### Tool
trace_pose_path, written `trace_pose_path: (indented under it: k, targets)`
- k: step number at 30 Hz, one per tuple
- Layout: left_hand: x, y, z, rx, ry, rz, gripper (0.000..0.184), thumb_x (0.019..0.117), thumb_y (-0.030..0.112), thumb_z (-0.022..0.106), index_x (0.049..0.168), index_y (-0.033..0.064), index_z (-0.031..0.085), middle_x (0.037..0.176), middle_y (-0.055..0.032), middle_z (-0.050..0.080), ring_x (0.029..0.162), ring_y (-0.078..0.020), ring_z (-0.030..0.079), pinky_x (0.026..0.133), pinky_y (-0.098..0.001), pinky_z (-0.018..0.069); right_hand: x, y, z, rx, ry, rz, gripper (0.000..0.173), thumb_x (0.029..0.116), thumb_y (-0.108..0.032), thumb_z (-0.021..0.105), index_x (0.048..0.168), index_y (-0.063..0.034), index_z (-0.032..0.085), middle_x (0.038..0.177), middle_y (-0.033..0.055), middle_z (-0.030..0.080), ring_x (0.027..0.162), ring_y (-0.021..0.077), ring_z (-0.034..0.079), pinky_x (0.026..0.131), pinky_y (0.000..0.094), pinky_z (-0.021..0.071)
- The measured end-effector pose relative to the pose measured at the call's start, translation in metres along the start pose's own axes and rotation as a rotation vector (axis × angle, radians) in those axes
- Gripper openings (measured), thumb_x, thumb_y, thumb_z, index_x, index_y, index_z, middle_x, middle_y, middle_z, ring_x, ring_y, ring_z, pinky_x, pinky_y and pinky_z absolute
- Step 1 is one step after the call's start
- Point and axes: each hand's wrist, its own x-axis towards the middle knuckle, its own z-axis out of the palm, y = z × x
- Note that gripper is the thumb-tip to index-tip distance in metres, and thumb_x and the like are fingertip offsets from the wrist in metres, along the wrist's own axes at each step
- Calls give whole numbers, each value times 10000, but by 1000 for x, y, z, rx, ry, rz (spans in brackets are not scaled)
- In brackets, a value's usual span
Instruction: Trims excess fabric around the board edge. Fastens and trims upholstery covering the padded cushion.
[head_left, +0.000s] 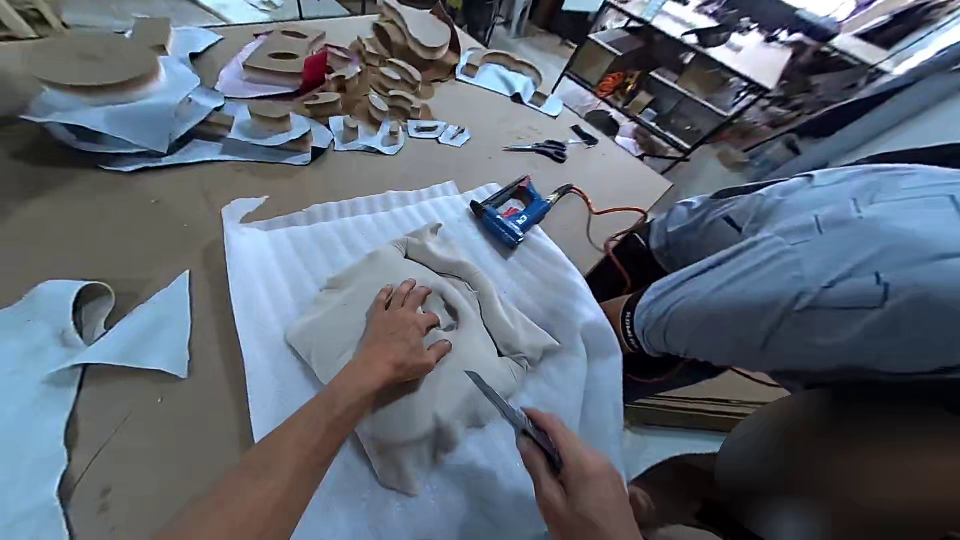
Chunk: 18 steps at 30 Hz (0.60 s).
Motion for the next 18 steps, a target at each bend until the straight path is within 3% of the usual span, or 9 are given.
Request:
trace_pose_path:
  k: [2,4,8,18]
  targets:
    - [6,-10,-7,93,-42,111,536,902,710,515,1135,296,764,1515,-54,522,1470,-332,365,1119,-630,305,43,9,6,-163,69,-116,346,962,-250,574,1252,-164,742,1006,71,736,730,240,710,582,485,578]
    - [14,-23,-9,148,-14,238,491,913,670,500,1109,311,771,1465,-43,561,1419,-332,418,1067,-626,342,79,12,9,-234,88,-187,354,954,-212,579,1267,-212,744,959,61,737,702,256,700,557,507,558]
    - [19,-36,-2,131,76,299,448,882,641,511,1061,333,783,1489,-17,553,1446,-313,409,1177,-642,228,122,11,12,-332,88,-294,340,893,-206,602,1173,-270,785,857,6,734,691,231,693,547,491,536]
    - [23,-40,-5,55,28,278,474,864,654,519,1046,300,775,1606,-13,440,1508,-270,353,1219,-598,194,144,4,24,-430,21,-385,357,891,-206,587,1185,-260,782,801,-15,690,613,182,628,499,428,485]
